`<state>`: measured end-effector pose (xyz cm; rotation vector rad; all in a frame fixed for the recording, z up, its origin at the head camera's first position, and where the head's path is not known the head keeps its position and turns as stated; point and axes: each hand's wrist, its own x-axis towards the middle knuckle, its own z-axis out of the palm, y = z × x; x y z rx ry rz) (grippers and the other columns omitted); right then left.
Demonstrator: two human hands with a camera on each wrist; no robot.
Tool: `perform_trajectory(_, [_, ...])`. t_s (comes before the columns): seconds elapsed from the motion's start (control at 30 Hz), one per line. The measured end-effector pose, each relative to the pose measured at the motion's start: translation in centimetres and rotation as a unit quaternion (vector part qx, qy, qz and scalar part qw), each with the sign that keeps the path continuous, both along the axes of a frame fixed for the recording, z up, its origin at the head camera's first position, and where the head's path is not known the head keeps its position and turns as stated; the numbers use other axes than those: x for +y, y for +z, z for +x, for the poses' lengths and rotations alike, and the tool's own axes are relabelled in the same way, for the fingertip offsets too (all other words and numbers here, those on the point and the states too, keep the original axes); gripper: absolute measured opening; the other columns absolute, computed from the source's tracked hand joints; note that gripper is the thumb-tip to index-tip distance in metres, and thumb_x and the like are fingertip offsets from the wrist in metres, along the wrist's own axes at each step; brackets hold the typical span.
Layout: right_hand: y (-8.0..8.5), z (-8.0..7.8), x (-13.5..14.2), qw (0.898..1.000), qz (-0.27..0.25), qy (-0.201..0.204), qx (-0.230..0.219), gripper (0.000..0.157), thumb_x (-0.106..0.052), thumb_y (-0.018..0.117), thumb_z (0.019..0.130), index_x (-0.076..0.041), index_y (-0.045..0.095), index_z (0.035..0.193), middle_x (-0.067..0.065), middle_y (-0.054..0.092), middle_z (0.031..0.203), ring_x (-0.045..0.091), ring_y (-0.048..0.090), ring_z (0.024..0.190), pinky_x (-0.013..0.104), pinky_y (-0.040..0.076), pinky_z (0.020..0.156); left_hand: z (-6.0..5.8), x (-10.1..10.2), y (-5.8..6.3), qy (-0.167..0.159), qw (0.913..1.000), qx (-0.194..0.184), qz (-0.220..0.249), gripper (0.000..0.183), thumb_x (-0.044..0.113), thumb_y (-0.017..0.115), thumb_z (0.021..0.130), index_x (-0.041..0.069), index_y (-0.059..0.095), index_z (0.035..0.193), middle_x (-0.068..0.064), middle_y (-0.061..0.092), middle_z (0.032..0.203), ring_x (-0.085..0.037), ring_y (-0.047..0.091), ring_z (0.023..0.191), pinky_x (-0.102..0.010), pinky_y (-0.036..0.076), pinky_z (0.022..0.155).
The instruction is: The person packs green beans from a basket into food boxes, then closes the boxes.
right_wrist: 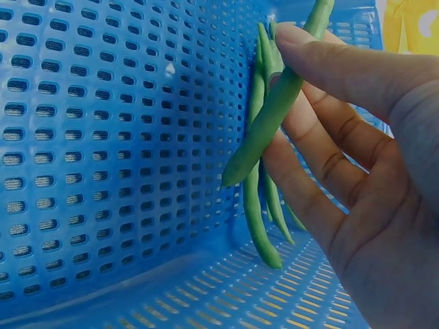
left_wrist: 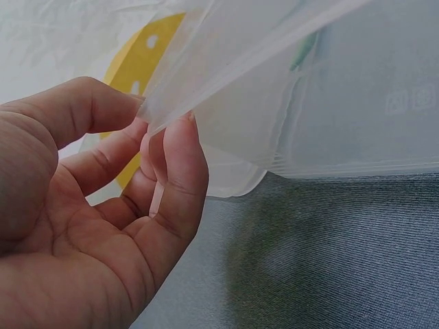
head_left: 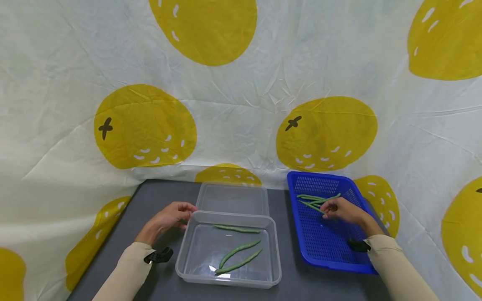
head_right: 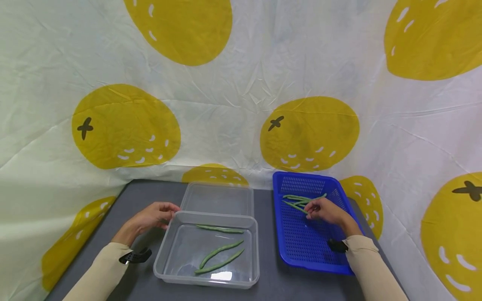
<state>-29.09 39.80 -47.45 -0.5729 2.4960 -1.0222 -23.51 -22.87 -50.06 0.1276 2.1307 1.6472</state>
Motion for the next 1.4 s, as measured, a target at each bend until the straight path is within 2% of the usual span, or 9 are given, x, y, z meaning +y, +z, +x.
perform_trajectory(0.33, [0.6,0.5,-0.2,1.000,-0.024,-0.014,-0.010,0.025,-0.005,0.071,0.093,0.009,0.065,0.113,0.016,0.070,0.099,0.026,0.065,0.089,0.029,0.056,0.075,0.3,-0.1,-0.1,-0.009,0.9999,0.004,0.005,0.034,0.013,0.056,0.102,-0.006,0.060,0.130,-0.027,0.064,0.120,-0.025,0.064,0.095,-0.038,0.058,0.077])
perform_trajectory(0.57, [1.0,0.6,-0.7,1.000,-0.027,-0.007,0.015,0.027,-0.010,0.072,0.094,0.007,0.065,0.113,0.012,0.069,0.097,0.019,0.064,0.085,0.029,0.056,0.075,0.4,-0.1,-0.1,-0.007,0.9999,0.005,0.005,0.031,0.012,0.056,0.102,-0.004,0.062,0.128,-0.024,0.066,0.118,-0.026,0.063,0.094,-0.038,0.058,0.076])
perform_trajectory(0.73, [1.6,0.9,-1.2,0.999,-0.033,0.007,0.034,0.025,-0.008,0.071,0.094,0.008,0.065,0.112,0.015,0.069,0.096,0.021,0.064,0.084,0.029,0.055,0.074,0.4,-0.1,-0.2,-0.008,0.9999,0.007,0.009,0.029,0.013,0.057,0.102,-0.002,0.064,0.126,-0.020,0.068,0.115,-0.025,0.063,0.093,-0.038,0.058,0.076])
perform_trajectory(0.97, [2.2,1.2,-1.9,0.999,-0.027,-0.008,0.045,0.022,-0.011,0.073,0.093,0.002,0.066,0.109,0.015,0.068,0.097,0.024,0.063,0.086,0.027,0.053,0.073,0.4,0.0,-0.4,-0.008,0.9999,0.008,0.011,0.029,0.015,0.059,0.102,-0.001,0.065,0.125,-0.015,0.068,0.112,-0.027,0.064,0.096,-0.039,0.058,0.076])
perform_trajectory(1.2, [2.3,1.1,-2.5,0.998,-0.030,-0.017,0.051,0.023,-0.012,0.074,0.093,0.002,0.067,0.111,0.011,0.068,0.096,0.022,0.063,0.086,0.027,0.054,0.073,0.3,0.1,-0.3,-0.003,1.0000,0.007,0.004,0.030,0.014,0.059,0.101,-0.003,0.064,0.126,-0.023,0.065,0.116,-0.031,0.064,0.099,-0.039,0.059,0.076])
perform_trajectory(1.4, [2.9,1.2,-3.5,0.997,-0.037,0.002,0.067,0.018,-0.013,0.074,0.093,-0.004,0.068,0.108,0.012,0.068,0.095,0.026,0.063,0.087,0.028,0.055,0.073,0.3,0.1,-0.2,-0.003,1.0000,0.007,0.003,0.032,0.013,0.056,0.103,-0.005,0.062,0.128,-0.027,0.064,0.119,-0.032,0.063,0.100,-0.039,0.059,0.077])
